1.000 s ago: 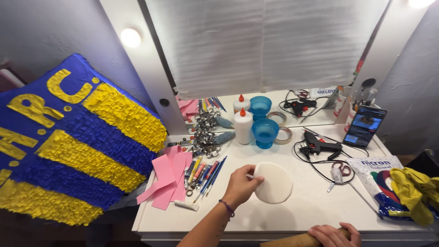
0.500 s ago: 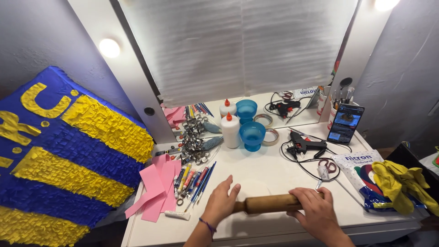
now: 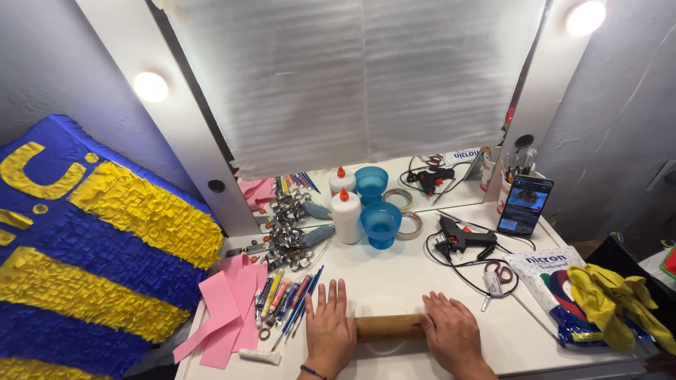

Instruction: Shaping and rolling out white clay on a desk using a rolling pin and a small tool

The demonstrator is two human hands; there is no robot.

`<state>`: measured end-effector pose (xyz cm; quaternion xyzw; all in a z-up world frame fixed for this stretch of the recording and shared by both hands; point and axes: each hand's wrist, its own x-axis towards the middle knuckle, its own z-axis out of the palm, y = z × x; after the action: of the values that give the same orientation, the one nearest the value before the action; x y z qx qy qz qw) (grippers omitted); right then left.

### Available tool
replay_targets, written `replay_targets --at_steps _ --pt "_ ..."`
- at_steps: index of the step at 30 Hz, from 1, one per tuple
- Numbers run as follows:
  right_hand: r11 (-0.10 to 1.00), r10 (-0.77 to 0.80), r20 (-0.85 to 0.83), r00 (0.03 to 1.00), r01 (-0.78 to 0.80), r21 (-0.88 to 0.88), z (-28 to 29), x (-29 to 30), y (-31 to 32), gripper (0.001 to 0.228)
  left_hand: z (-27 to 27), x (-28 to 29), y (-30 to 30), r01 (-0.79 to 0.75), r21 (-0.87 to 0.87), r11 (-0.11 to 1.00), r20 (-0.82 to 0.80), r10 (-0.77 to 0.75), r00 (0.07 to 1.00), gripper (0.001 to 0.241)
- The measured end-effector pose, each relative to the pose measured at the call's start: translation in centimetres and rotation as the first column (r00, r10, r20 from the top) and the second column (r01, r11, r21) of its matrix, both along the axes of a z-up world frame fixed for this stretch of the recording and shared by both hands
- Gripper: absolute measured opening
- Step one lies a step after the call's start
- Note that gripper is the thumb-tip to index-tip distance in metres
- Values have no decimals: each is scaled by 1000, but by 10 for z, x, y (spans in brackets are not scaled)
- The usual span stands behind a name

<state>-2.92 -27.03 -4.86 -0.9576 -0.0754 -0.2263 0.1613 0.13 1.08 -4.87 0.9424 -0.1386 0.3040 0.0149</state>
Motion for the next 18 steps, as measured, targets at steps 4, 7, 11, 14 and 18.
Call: replay_targets --at_steps 4,7,11,14,18 --pt "982 -172 -21 985 170 -79 1 8 12 51 11 -1 -3 15 -124 992 -174 -37 984 79" --pt "968 -247 -231 941 232 -92 13 24 17 49 22 14 -5 -19 -131 991 -319 -24 948 82" --pt "959 -279 -430 858 230 -164 39 44 22 55 27 32 -7 -51 -81 995 -377 16 926 86" --pt "953 -300 -552 778 217 -213 54 55 24 65 29 42 -8 -82 -88 993 -367 44 929 92" --pt "967 -255 -607 753 178 -184 74 70 26 73 39 56 -12 -142 -77 987 -479 88 873 89"
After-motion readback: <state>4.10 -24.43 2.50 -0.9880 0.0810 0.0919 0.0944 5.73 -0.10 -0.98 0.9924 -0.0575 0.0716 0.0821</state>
